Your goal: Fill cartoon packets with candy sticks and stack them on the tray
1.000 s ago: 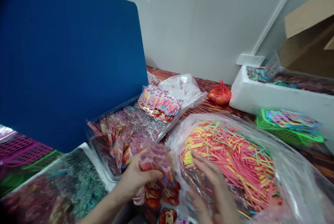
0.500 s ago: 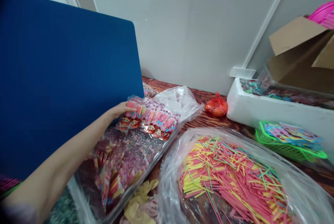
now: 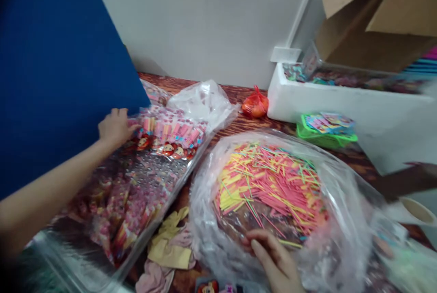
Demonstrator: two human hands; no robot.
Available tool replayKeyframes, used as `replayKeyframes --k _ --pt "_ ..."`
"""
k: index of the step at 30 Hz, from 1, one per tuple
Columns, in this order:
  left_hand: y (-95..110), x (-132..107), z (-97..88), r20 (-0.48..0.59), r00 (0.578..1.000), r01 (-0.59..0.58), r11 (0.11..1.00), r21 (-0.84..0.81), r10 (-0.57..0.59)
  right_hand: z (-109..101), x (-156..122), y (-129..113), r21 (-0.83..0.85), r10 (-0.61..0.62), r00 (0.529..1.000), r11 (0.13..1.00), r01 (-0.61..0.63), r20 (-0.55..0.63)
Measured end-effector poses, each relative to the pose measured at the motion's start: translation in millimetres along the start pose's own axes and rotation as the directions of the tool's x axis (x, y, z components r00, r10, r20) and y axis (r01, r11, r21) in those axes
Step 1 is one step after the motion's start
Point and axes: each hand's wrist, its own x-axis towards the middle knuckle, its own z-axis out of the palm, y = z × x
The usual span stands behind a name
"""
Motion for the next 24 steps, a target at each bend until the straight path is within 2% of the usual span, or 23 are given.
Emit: replayKeyframes --k 2,4,8,11,13,14,15,16,17,19,20,22,23,24 --pt "3 -3 0.7 0.118 0.991 -0.077 0.993 0.085 0.067 2 0 -2 -0.023 -0.001 0.999 1.000 0.001 0.034" --pt "7 -3 2.0 0.186 0.976 -0.129 0.987 0.091 0.111 3 -1 -1 -0.030 -0.006 0.999 1.000 0.007 0.053" --pt "11 5 -1.1 0.246 0.958 -0.174 0.980 0.096 0.146 -4 -7 3 -0.028 -0.010 1.000 1.000 0.011 0.025" --pt "18 7 -17.8 0.279 0.945 -0.210 0.970 0.126 0.168 -17 -12 6 -0.027 -0.009 0.999 1.000 0.008 -0.044" --pt "31 -7 -39.8 0.294 0.933 -0.254 0.957 0.137 0.206 -27 -15 9 -0.017 -0.009 0.997 1.000 0.008 -0.078" --pt "40 -21 -53.5 0.310 0.924 -0.272 0.955 0.115 0.226 -32 -16 11 -0.014 -0.013 0.996 1.000 0.011 -0.091" --pt "50 -41 -68.0 0.271 0.933 -0.266 0.961 0.076 0.237 -36 -17 14 -0.015 -0.018 0.995 1.000 0.017 -0.101" --pt "60 -65 -81.8 0.211 0.922 -0.327 0.945 -0.022 0.324 -40 -18 17 -0.021 -0.025 0.994 1.000 0.023 -0.107" --pt "70 -94 -93.5 0.170 0.894 -0.393 0.907 -0.151 0.415 -43 -19 20 -0.029 -0.031 0.994 0.999 0.028 -0.108" --pt "88 -159 -104.6 0.189 0.793 -0.456 0.771 -0.446 0.579 -47 -22 27 -0.070 -0.038 0.994 0.997 0.031 -0.101" --pt "95 -191 -102.3 0.251 0.721 -0.444 0.709 -0.548 0.646 -49 -23 30 -0.113 -0.042 0.995 0.993 0.032 -0.091" --pt "103 -249 -82.8 0.375 0.572 -0.462 0.664 -0.588 0.729 -51 -29 35 -0.255 -0.061 0.997 0.966 0.046 -0.048" --pt "105 -274 -67.7 0.401 0.586 -0.489 0.702 -0.518 0.704 -52 -32 37 -0.342 -0.075 0.997 0.938 0.065 -0.016" --pt "106 -294 -51.1 0.385 0.634 -0.521 0.738 -0.429 0.671 -53 -36 38 -0.427 -0.090 0.996 0.900 0.090 0.019"
